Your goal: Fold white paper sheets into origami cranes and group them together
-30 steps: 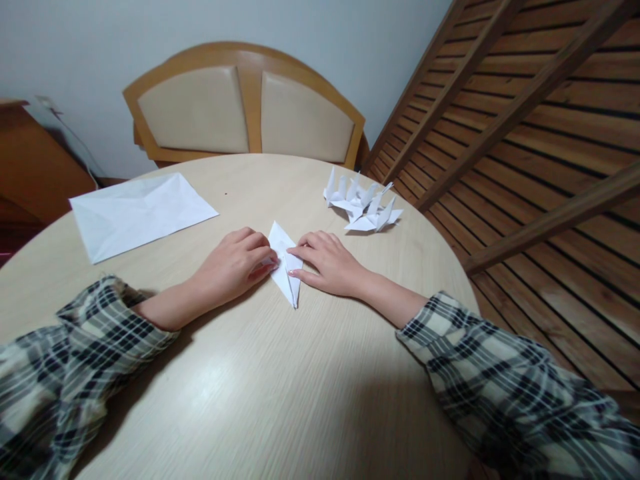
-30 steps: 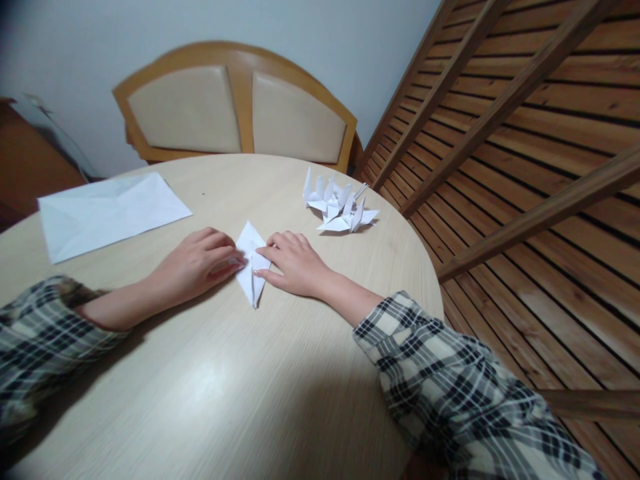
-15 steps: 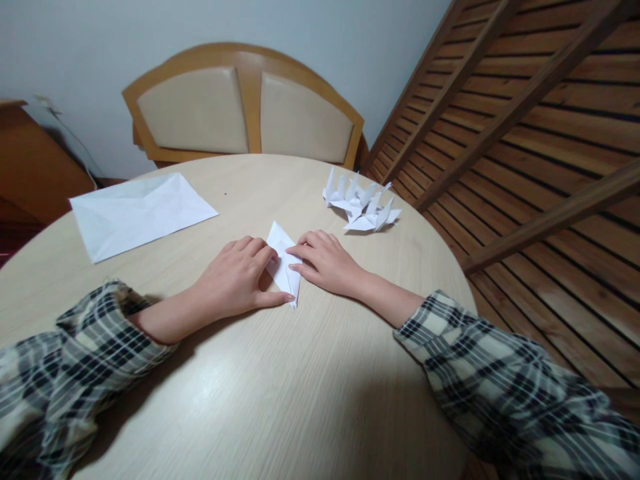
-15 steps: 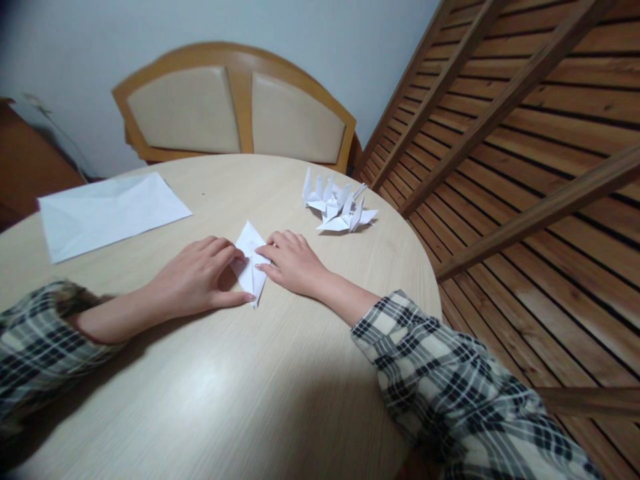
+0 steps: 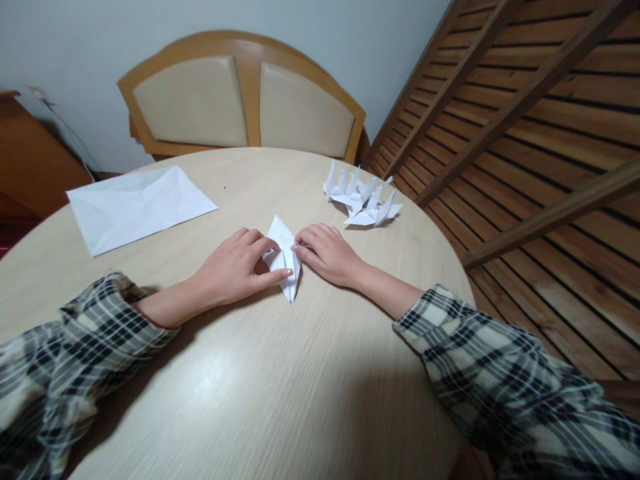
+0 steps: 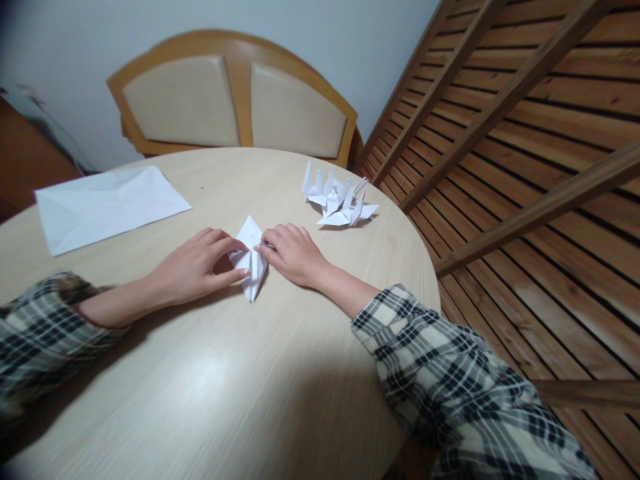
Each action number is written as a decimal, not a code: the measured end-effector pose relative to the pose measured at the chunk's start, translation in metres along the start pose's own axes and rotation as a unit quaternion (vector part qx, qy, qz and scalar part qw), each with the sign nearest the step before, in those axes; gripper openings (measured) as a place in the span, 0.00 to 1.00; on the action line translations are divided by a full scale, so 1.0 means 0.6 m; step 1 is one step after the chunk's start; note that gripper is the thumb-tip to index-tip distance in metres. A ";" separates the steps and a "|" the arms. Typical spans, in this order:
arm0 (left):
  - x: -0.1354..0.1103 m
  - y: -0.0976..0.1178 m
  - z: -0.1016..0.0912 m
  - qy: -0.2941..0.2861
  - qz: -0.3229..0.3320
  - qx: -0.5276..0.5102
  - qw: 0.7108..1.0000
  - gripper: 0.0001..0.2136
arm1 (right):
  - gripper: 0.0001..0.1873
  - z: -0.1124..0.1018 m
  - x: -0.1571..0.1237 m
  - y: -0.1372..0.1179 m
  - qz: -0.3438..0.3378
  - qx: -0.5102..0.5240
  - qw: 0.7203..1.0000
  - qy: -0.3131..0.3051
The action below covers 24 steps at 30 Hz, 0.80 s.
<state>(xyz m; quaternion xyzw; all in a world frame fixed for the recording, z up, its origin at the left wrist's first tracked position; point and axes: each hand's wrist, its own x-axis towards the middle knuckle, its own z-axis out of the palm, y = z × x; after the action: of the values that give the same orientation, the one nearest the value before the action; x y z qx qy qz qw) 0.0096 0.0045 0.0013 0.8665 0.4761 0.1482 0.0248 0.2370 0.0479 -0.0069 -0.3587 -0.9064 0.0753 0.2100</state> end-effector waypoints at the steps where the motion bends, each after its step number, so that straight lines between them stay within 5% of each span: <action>1: 0.000 -0.001 0.002 0.005 -0.001 -0.008 1.000 0.31 | 0.18 0.000 0.000 0.000 0.001 0.008 1.000 0.004; 8: 0.000 0.002 0.006 0.049 -0.048 -0.083 0.994 0.26 | 0.19 -0.004 0.000 0.005 0.002 0.035 0.999 0.013; 24: -0.013 -0.033 -0.008 -0.023 -0.051 -0.180 0.982 0.27 | 0.16 -0.020 -0.010 0.042 -0.073 0.117 0.989 -0.047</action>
<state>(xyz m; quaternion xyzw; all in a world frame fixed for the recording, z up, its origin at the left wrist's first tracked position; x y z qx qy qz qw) -0.0118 0.0082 0.0002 0.8256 0.4845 0.2103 0.1984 0.2617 0.0623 -0.0052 -0.2605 -0.9240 0.1822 0.2123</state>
